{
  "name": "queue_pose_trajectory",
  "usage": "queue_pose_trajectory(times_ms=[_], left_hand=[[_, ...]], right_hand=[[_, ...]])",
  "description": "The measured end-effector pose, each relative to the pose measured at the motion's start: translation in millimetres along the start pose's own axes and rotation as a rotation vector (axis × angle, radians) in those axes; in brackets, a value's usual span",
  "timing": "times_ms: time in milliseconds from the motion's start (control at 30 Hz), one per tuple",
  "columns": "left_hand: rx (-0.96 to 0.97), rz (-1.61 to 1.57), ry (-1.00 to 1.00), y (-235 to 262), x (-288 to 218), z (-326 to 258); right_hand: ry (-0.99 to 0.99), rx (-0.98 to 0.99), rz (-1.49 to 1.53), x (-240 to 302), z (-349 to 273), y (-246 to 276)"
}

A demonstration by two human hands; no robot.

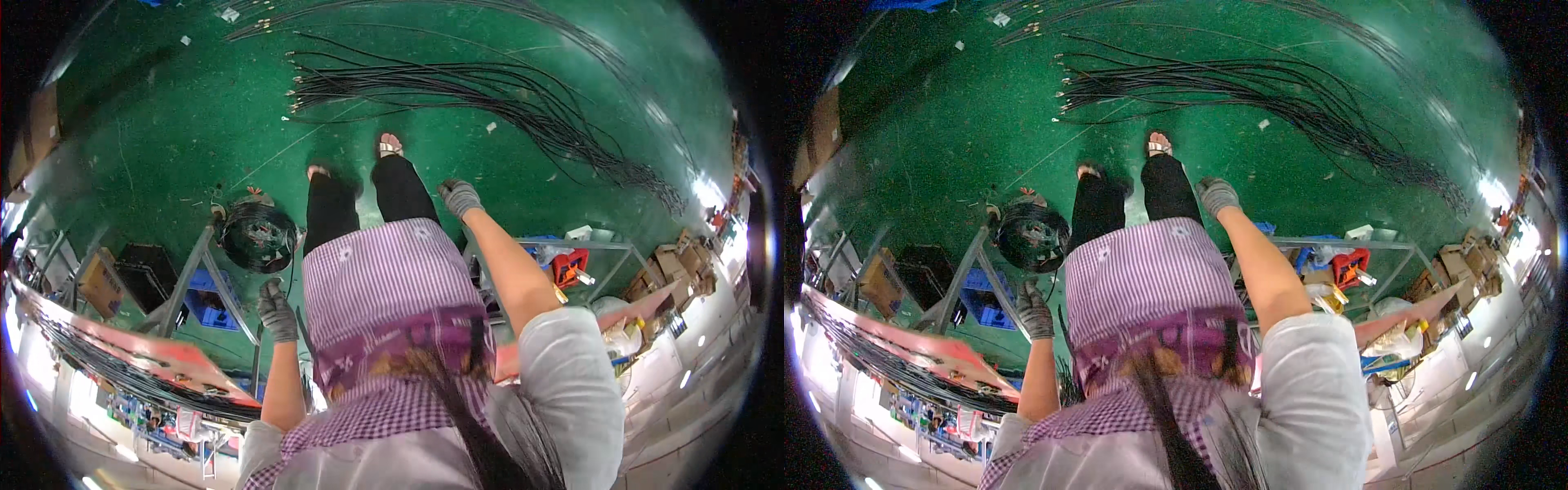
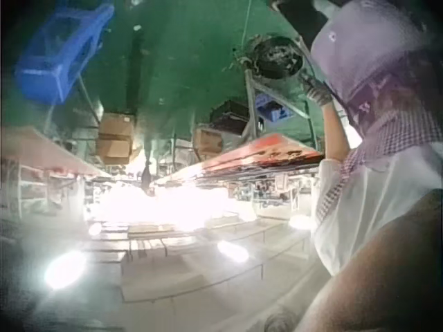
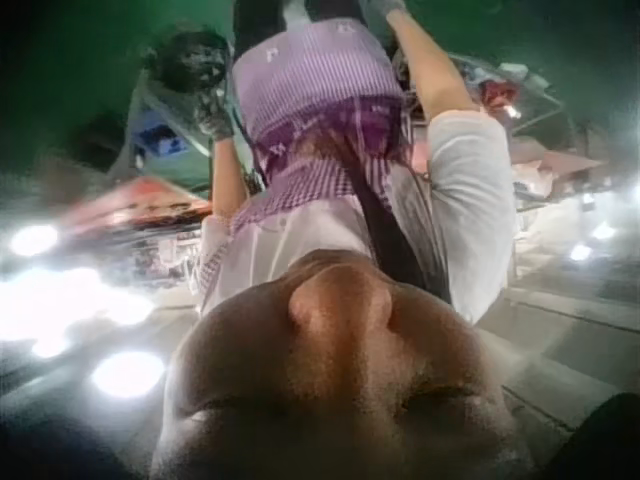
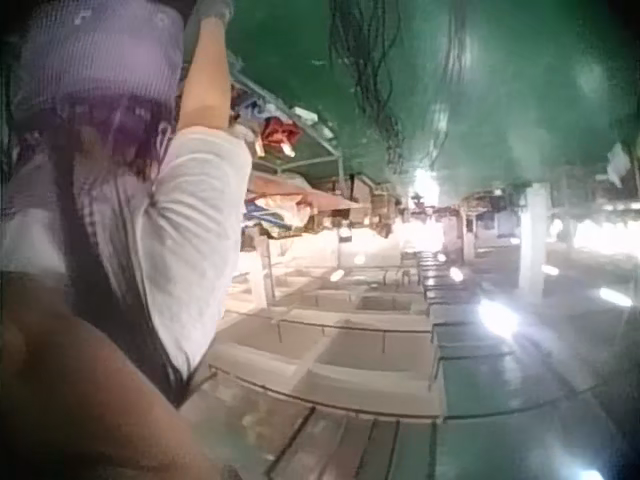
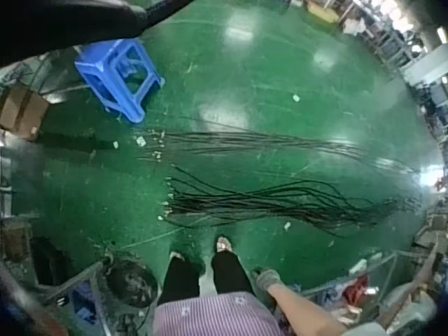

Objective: The person strips the outer insulation from black cables using pliers and scissors on a red workbench. They repeatedly cut and peel the sheath, then place the stripped cables into a pile on the table.

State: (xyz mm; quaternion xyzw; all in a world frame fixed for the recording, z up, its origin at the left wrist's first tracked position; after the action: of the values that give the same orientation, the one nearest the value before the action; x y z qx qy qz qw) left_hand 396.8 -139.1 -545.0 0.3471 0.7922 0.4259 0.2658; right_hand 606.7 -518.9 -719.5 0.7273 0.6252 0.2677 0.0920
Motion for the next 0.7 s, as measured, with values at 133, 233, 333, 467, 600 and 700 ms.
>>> queue_pose_trajectory(times_ms=[133,233,333,467,600,700], left_hand=[[0.013,-0.182,0.288,-72,-15,70],[0.097,-0.325,0.382,-121,-32,116],[0.183,-0.219,0.299,-142,-43,144],[0.151,-0.386,0.447,-138,-19,148],[0.093,-0.130,0.327,-135,-3,143],[0.047,-0.252,0.510,-133,2,138]], right_hand=[[0.010,0.134,-0.105,5,121,-48],[-0.051,0.218,-0.086,17,227,-80],[-0.016,0.168,-0.189,33,326,-108],[0.041,0.151,-0.500,29,420,-140],[0.049,0.059,-0.538,18,465,-155],[0.324,0.062,-0.682,19,455,-157]])
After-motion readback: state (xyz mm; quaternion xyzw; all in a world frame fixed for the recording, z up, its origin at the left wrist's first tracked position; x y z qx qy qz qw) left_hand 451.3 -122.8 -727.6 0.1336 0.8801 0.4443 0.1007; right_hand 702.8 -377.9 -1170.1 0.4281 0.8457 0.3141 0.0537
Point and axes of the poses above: each hand's wrist, its own z-axis towards the middle knuckle, its own y-axis out of the back of the hand, x = y × z, the point moved 5 cm from there along z, towards the middle knuckle, and after that the axes turned 10 degrees about y, right-handed, at the moved point
